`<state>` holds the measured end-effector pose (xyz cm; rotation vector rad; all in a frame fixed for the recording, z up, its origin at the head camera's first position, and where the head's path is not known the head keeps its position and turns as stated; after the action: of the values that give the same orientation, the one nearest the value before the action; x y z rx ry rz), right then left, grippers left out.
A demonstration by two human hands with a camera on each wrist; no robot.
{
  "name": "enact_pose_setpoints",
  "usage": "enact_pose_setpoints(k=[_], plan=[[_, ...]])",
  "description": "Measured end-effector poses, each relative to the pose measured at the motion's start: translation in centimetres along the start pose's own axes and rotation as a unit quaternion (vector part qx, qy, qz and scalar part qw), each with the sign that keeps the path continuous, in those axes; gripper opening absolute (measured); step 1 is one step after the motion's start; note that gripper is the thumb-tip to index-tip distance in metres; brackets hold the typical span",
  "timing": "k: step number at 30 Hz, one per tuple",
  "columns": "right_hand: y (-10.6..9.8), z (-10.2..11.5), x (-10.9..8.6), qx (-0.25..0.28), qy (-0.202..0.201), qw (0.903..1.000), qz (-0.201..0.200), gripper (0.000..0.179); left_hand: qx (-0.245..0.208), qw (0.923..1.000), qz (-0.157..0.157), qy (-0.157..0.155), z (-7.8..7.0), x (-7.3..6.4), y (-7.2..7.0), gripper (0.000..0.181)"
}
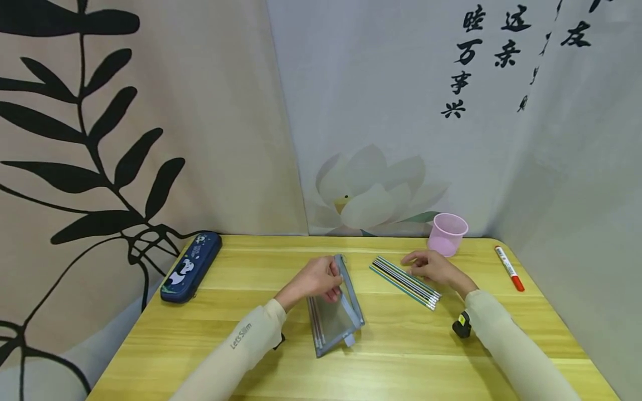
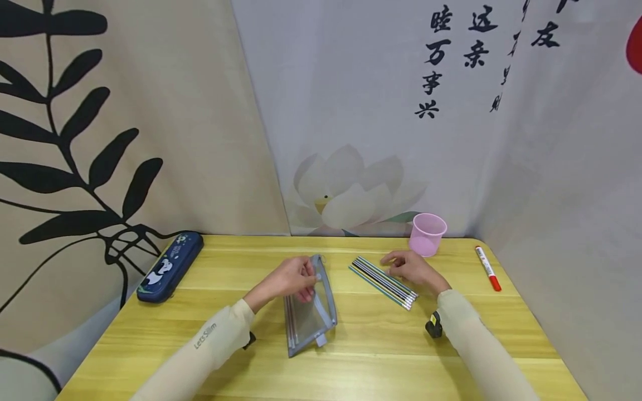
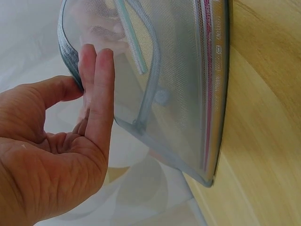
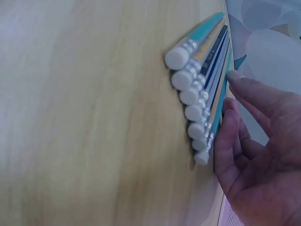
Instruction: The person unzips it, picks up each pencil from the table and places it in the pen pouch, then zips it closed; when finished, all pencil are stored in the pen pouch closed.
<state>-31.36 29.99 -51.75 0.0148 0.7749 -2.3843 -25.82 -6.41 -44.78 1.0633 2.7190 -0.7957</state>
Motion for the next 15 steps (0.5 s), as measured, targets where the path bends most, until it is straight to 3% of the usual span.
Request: enact_pose_setpoints(k=[10,15], plan=[[0.1,0.6,0.0,0.008,0.014,0.9999,-0.005,0.027,0.005,1.0,0.003,-0.007,-0.1,0.1,0.1,0.008],[0.2,1.2,0.3,-0.015,0.029,0.9994,-0.01,0.021,0.0,1.0,0.003,-0.001,0.0,-0.2,-0.1,0.008]])
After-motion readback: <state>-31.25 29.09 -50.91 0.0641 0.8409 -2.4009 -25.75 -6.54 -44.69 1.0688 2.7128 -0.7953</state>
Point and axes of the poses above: each hand's wrist, its own x-axis towards the middle knuckle, its own y-axis out of the palm, z = x × y, the point moved 1 cm from there along x, towards the middle knuckle, and after that the axes turned 13 degrees about z, right-handed, at the moved point
